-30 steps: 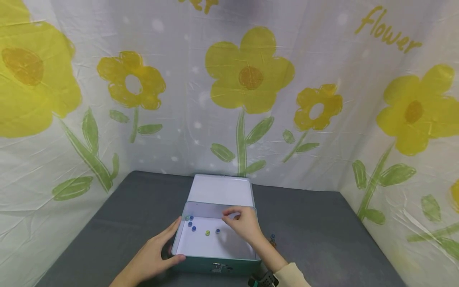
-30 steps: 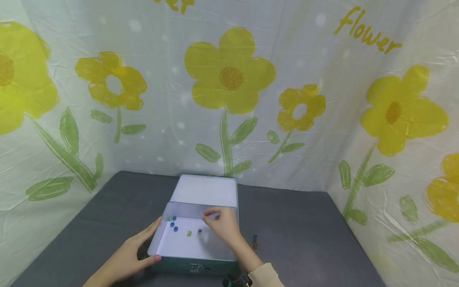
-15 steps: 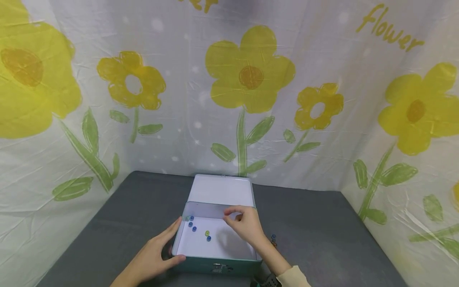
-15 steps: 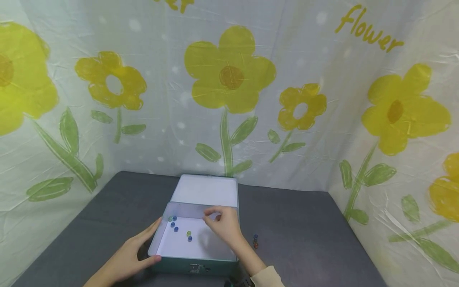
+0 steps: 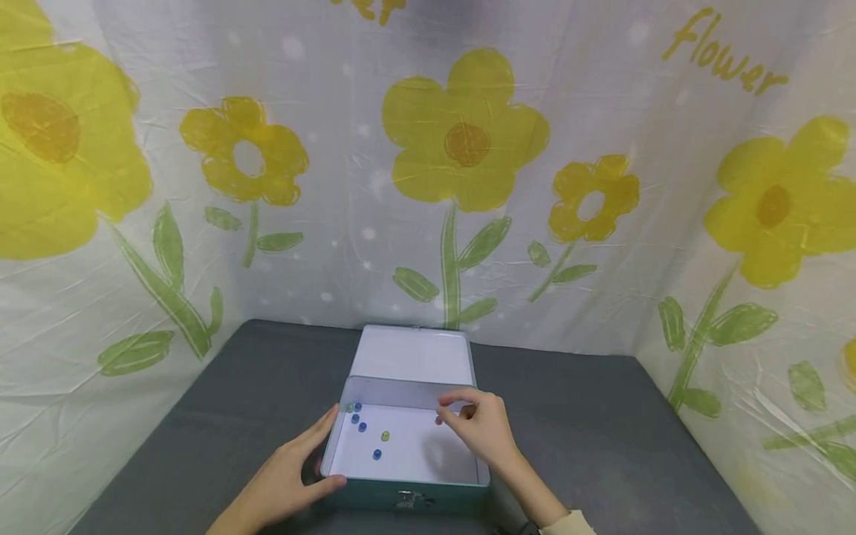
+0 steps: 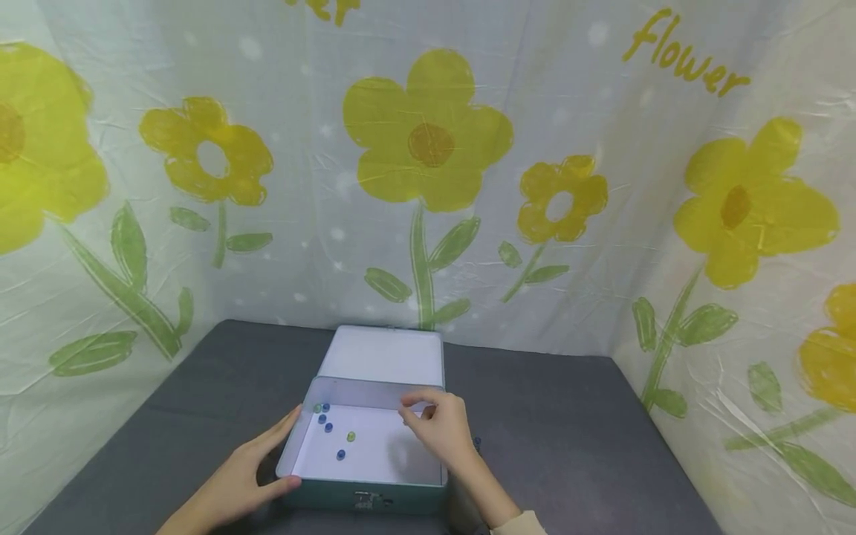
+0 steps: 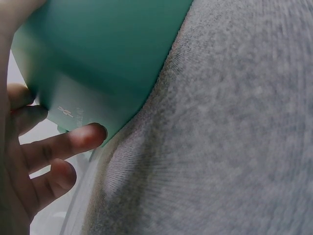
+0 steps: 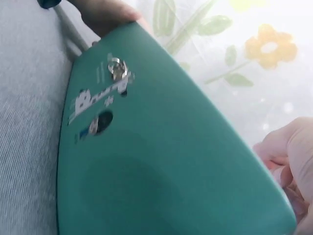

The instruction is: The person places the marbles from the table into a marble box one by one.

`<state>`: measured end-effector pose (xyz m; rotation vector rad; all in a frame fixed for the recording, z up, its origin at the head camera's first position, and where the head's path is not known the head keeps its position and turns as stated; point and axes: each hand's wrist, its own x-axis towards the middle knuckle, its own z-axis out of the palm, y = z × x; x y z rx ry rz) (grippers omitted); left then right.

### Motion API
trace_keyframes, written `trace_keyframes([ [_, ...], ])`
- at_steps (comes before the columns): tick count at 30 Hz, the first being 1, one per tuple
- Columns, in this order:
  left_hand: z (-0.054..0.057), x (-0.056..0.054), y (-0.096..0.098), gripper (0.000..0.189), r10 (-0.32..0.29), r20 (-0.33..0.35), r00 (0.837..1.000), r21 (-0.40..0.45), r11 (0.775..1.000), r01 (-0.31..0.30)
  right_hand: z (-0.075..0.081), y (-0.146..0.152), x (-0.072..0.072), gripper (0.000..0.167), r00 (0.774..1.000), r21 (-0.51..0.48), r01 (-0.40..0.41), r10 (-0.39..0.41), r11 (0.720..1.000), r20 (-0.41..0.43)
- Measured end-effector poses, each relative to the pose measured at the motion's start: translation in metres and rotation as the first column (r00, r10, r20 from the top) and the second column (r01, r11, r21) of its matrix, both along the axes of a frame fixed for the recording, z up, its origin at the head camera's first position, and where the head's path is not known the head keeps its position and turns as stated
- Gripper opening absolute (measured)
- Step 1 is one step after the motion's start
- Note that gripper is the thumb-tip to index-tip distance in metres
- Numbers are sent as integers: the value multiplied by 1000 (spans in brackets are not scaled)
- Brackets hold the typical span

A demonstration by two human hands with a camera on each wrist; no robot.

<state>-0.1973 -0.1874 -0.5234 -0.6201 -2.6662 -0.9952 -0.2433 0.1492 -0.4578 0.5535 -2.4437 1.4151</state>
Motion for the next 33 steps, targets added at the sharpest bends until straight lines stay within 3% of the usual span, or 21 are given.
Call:
trace_keyframes([
  [7,-3,-1,0,100,10,-18,1000,-16,1000,-11,-6,22,5,13,995,-34,81,-79,996,57],
  [11,-2,-2,0,100,5,-21,1000,-7,1000,-6,-6,35,5,9,994,-51,100,-98,994,45],
  [20,-1,-1,1,100,14,4,1000,-11,1000,-14,-11,67,12,8,978,-52,183,-177,982,106],
  [29,1,1,1,100,9,16,1000,-13,1000,-9,-19,96,19,9,963,-39,264,-262,964,61],
  [33,1,0,1,100,7,10,1000,-12,1000,-7,-25,106,20,10,951,-15,302,-300,953,80],
])
